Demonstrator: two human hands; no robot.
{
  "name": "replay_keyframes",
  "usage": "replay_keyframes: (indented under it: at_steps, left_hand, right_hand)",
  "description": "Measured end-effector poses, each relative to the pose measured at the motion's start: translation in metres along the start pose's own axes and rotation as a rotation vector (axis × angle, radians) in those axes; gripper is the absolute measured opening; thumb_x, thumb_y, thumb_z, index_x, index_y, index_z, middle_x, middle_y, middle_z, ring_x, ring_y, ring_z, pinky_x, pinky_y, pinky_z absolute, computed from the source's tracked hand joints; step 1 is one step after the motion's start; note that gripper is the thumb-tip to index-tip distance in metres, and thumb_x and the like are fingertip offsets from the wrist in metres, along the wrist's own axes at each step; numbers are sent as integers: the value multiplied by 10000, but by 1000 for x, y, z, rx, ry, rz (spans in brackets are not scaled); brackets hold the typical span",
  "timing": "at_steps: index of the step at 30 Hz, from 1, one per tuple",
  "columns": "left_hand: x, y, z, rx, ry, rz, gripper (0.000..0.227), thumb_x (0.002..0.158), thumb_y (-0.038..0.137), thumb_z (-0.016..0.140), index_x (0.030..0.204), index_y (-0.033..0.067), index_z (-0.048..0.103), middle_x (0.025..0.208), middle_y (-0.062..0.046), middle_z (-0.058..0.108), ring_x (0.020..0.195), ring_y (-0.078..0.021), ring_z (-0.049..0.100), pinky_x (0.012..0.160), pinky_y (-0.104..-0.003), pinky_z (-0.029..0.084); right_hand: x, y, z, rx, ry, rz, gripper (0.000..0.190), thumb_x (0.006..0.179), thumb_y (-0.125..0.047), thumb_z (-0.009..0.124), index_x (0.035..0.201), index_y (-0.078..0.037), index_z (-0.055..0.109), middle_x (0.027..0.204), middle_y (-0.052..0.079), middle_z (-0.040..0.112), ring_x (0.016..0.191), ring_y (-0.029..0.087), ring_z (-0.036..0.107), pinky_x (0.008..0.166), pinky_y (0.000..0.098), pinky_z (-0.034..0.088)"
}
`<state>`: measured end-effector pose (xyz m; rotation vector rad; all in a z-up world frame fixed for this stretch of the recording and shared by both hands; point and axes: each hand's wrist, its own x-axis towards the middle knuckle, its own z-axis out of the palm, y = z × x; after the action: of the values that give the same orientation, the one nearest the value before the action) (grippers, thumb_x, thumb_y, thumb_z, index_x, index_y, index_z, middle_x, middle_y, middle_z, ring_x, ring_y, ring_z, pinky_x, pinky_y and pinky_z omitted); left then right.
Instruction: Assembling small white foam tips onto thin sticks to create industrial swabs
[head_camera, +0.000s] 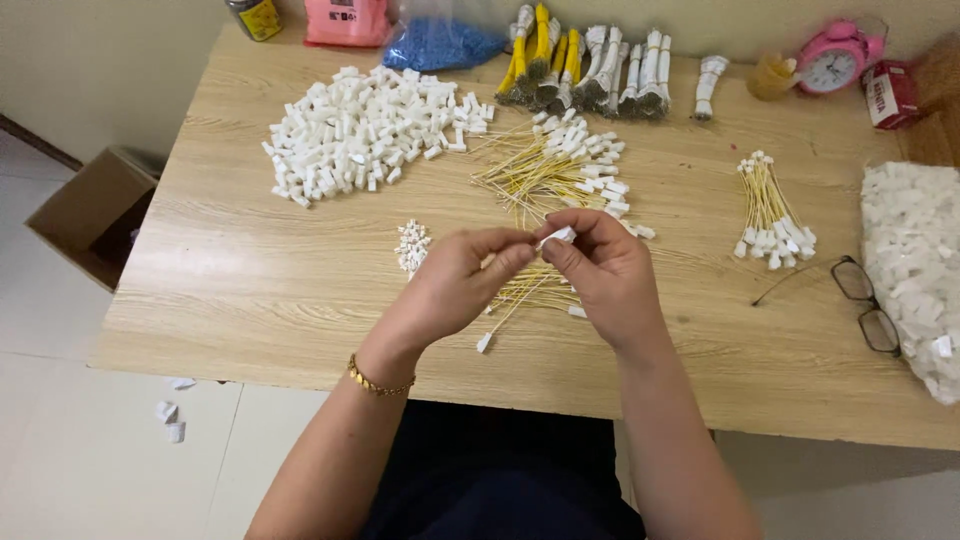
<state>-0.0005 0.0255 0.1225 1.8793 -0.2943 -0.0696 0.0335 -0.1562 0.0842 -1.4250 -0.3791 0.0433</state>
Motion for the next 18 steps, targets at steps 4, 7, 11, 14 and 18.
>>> replay_keyframes:
  at_steps: [4,7,11,14,18]
  left_hand:
    - [2,-37,15,-324,5,-103,255,932,182,619,1083,-10,693,830,-144,721,849,-195,654,838,-379,534]
    - [-1,-51,9,-277,67,-145,226,902,210,669,975,3,722,687,-113,677,690,-165,603,677,-295,493]
    - [-6,-65,-6,-300,202,-210,189,879,190,677,946,20,724,678,-85,649,669,-138,574,636,-257,450]
    - [-8,-66,-6,-355,257,-230,150,867,191,693,903,48,725,638,-46,635,632,-83,540,592,-200,408]
    - [-9,-70,0,-356,270,-216,148,863,182,693,899,43,728,656,-73,658,642,-115,572,606,-225,452]
  right_hand:
    - [-2,-2,-6,-28,20,6,237,875,-10,690,1096,19,609,925,137,662,801,141,623,697,235,512]
    - [-1,-1,-19,-79,102,22,200,888,-44,688,1073,-9,619,867,125,649,711,143,603,630,229,512]
    - [3,17,-42,-23,252,37,194,913,-68,670,1090,-50,592,830,35,584,671,83,575,591,175,497]
    - [2,2,-31,-56,264,80,189,918,-50,649,1094,-29,582,837,35,565,667,84,565,583,176,490]
    - [5,-8,-24,-940,102,-141,267,970,-204,653,1164,-30,594,1077,139,542,1026,292,548,939,414,418]
